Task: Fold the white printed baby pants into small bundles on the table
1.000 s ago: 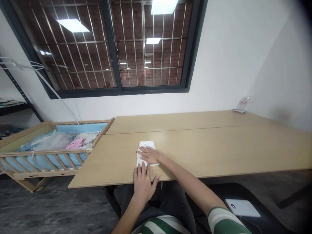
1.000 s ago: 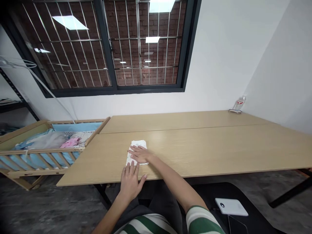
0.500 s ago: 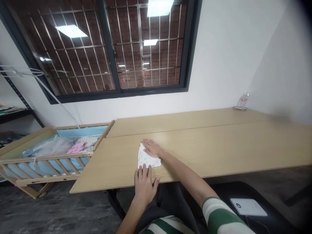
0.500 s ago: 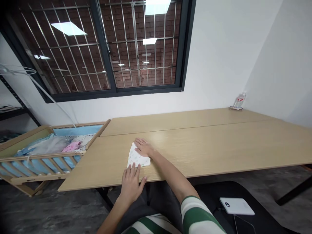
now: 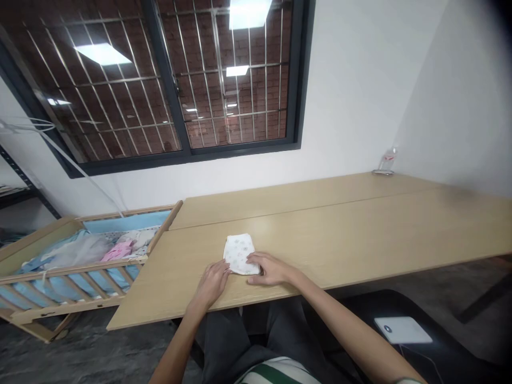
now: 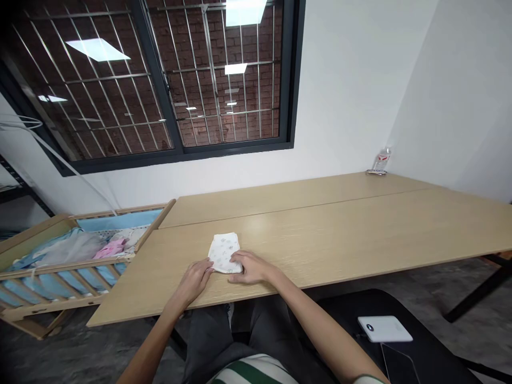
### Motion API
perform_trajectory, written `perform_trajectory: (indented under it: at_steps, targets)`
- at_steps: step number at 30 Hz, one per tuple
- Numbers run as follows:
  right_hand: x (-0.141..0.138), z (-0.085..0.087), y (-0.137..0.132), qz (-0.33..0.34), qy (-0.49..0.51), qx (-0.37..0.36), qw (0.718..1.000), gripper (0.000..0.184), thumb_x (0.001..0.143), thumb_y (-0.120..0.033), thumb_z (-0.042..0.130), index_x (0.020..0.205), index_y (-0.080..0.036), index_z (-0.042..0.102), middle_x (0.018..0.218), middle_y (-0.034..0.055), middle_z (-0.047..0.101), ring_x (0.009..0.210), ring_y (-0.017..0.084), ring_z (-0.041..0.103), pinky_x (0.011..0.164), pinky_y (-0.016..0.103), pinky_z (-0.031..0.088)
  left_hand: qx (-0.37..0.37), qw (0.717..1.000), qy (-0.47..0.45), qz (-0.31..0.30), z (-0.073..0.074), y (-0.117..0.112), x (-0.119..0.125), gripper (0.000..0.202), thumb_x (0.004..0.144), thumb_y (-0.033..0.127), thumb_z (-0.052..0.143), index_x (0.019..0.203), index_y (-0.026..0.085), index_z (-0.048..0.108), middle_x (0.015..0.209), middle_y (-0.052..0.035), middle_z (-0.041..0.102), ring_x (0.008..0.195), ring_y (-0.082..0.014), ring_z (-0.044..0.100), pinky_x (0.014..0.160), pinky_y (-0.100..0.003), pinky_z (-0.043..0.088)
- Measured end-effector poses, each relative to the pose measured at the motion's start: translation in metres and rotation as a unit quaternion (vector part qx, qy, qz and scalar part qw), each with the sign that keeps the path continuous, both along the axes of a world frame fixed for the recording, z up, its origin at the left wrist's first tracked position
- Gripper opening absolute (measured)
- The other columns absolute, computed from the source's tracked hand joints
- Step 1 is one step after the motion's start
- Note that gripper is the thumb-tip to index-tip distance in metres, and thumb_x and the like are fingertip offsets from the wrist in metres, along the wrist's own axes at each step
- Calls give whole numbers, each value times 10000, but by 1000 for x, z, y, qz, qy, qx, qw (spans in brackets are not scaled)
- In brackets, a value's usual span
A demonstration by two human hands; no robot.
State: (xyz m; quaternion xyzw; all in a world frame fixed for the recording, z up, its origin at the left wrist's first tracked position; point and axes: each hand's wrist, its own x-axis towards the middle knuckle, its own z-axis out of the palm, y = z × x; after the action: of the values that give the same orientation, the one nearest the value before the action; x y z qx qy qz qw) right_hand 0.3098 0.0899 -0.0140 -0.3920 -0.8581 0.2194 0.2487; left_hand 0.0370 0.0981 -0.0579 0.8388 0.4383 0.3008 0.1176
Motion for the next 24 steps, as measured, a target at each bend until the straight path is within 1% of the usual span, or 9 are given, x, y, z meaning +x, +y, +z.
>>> perform_trajectory:
  at_steps: [2, 4, 6, 9, 12, 14, 17, 19, 24]
  targets:
    - [2, -2, -8, 5, 2, 1, 1000, 618, 755, -435, 789, 1307, -197, 648, 1352, 142, 625, 1247, 340, 559, 1065, 433, 422, -25, 999, -26, 5, 2, 1, 2, 350, 1019, 380, 373, 1092, 204, 667, 1137, -102, 736, 1118, -244, 663, 1021, -412, 487]
    - [3, -3, -10, 7, 23, -17, 1000, 475, 820, -362, 717, 1268, -212, 668, 1273, 116, 671, 1156, 309, 610, 998, 404, 465, -54, 997, -51, 9, 5, 0, 3, 412, 1028, 442, 322, 1057, 200, 655, 1023, -93, 747, 970, -236, 694, 904, -375, 536]
    - [3, -4, -8, 5, 52, -43, 998, 298, 906, -330, 597, 1156, -213, 709, 1099, 83, 727, 971, 262, 656, 877, 362, 504, -79, 994, -70, 4, 8, -3, 2, 462, 1026, 489, 296, 1005, 199, 655, 933, -76, 744, 876, -226, 694, 824, -347, 550]
    - [2, -6, 2, -22, 97, -63, 993, 274, 959, -365, 515, 1043, -192, 711, 947, 59, 727, 819, 227, 637, 759, 324, 505, -107, 990, -87, -15, 12, -4, -1, 428, 978, 537, 412, 993, 198, 673, 965, -67, 751, 902, -232, 693, 836, -343, 550]
    - [0, -11, 15, -65, 137, -56, 987, 289, 959, -405, 525, 1047, -174, 675, 963, 68, 715, 826, 221, 625, 733, 309, 495, -121, 987, -102, -13, 12, 2, -1, 386, 919, 522, 538, 1074, 195, 670, 1104, -74, 749, 1007, -236, 692, 887, -336, 545]
    - [-4, -16, 25, -93, 151, -48, 983, 291, 962, -415, 519, 1037, -167, 651, 966, 76, 706, 829, 215, 621, 720, 302, 489, -124, 986, -109, 12, 10, 11, 3, 372, 942, 499, 502, 1069, 185, 658, 1110, -82, 749, 1007, -221, 698, 875, -317, 544]
    - [-11, -25, 41, -149, 146, -32, 977, 277, 962, -419, 506, 940, -170, 626, 881, 62, 684, 773, 198, 598, 681, 291, 470, -125, 985, -102, 68, 8, 27, 11, 360, 995, 460, 413, 1023, 179, 638, 1007, -80, 761, 910, -200, 715, 790, -291, 538]
    - [-16, -31, 51, -197, 139, -26, 970, 251, 953, -402, 514, 897, -179, 615, 826, 43, 670, 735, 186, 583, 660, 283, 460, -122, 982, -84, 114, 7, 36, 17, 337, 1006, 433, 408, 1014, 179, 629, 950, -79, 760, 853, -199, 714, 746, -286, 517]
    - [-22, -41, 68, -292, 140, -17, 946, 142, 888, -312, 598, 955, -187, 612, 835, 41, 668, 779, 196, 612, 699, 288, 481, -97, 972, -19, 215, 5, 45, 31, 244, 981, 377, 479, 1008, 192, 636, 964, -108, 751, 907, -242, 705, 776, -317, 470]
